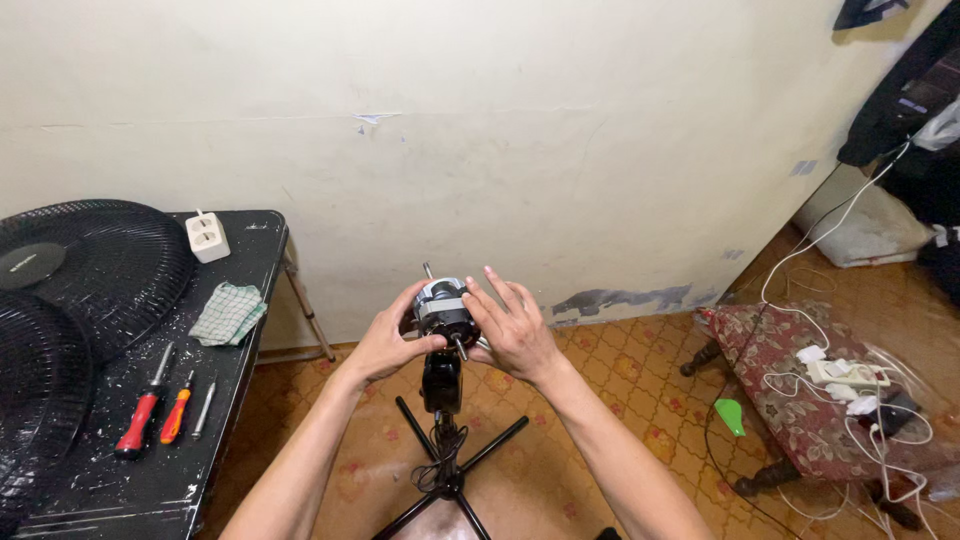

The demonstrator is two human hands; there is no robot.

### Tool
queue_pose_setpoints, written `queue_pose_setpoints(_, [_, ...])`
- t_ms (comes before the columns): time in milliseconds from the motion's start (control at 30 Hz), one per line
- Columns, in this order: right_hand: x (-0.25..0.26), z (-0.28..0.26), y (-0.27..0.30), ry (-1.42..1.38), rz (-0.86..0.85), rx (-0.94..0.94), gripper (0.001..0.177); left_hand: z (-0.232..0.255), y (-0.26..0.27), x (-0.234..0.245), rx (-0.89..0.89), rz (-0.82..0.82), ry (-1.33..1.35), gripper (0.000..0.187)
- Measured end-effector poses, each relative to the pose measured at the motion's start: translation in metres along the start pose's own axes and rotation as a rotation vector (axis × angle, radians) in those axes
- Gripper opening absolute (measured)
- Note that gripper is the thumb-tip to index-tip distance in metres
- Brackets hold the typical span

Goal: The person assembles a small electromechanical device by hand, repeatedly attaching and detaching a stator and rotor assembly on a tripod-mounted fixture. The person handles wires and aligns components without using tools.

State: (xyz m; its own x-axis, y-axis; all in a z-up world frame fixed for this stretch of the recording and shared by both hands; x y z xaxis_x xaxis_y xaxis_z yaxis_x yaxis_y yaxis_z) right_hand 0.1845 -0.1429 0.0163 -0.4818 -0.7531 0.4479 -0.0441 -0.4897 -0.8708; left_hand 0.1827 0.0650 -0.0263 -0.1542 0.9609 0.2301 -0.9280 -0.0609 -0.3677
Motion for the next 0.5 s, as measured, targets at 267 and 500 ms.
queue_pose_setpoints(267, [-0.001, -0.001, -0.002, 0.137, -0.047, 0.045, 0.071, 0.004, 0.008, -0.01, -0.116, 0.059, -0.068, 0.102])
queue_pose_setpoints(500, [0.001, 0.004, 0.002, 0.177, -0.003, -0.031, 0.065, 0.004, 0.007, -0.018, -0.205, 0.122, -0.146, 0.107])
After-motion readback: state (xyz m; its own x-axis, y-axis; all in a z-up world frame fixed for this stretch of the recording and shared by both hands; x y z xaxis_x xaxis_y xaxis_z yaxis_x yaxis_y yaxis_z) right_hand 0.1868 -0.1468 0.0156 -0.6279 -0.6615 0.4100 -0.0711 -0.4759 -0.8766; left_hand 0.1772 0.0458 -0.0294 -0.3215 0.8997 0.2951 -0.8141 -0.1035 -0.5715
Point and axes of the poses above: each hand's wrist, its own y-axis away from the middle knuckle, its own x-axis out of the back of the hand, z = x × y, the point moved 5 cm from there along -y, towards the middle knuckle, and after that the axes turned 11 degrees about z, right-handed, at the moved point
